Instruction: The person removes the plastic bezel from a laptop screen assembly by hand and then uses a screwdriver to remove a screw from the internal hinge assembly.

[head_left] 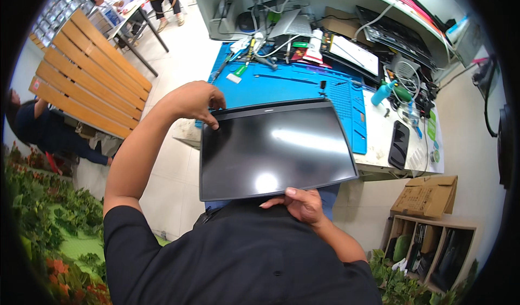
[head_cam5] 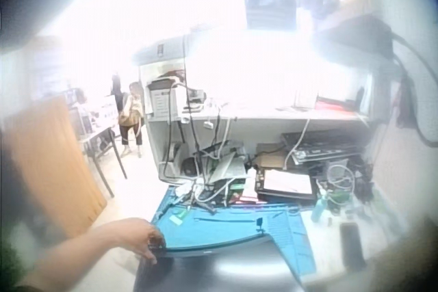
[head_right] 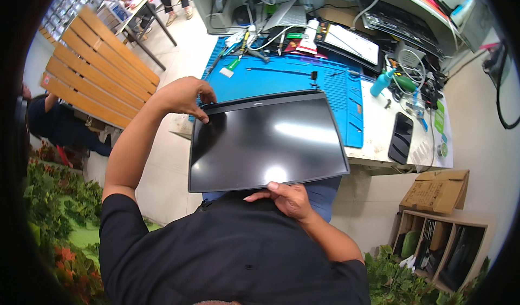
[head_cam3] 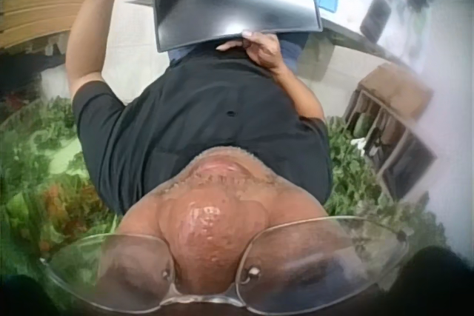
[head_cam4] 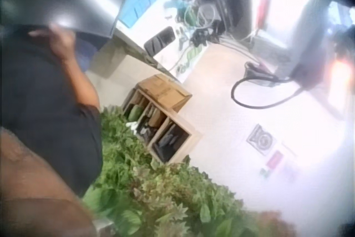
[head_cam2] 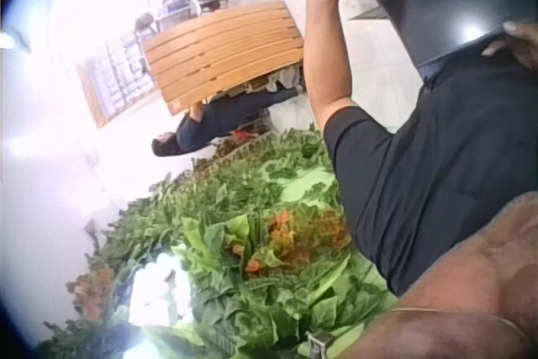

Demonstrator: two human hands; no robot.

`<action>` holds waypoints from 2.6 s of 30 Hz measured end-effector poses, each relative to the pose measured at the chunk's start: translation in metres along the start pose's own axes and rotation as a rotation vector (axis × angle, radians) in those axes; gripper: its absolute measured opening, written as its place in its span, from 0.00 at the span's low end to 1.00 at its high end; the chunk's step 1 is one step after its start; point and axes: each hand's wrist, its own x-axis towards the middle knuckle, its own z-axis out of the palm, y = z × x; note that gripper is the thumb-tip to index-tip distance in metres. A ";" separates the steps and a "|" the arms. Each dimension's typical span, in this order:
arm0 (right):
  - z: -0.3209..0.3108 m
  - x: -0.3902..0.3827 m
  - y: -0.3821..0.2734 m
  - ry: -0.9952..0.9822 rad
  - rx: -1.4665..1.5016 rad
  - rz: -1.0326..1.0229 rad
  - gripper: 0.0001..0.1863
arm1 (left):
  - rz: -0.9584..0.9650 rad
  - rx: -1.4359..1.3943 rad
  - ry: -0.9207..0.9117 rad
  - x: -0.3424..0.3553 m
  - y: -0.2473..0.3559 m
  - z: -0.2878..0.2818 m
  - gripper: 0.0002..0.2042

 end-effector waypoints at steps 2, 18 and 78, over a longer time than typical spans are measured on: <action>0.004 0.004 0.001 -0.015 0.019 0.000 0.19 | -0.027 -0.079 0.000 0.000 -0.007 0.003 0.32; -0.029 0.024 0.003 0.011 -0.089 0.100 0.19 | 0.001 -0.194 0.050 0.014 -0.014 0.005 0.21; -0.042 0.168 -0.206 0.567 -2.021 0.111 0.14 | -0.040 -0.040 0.139 0.036 0.003 0.004 0.11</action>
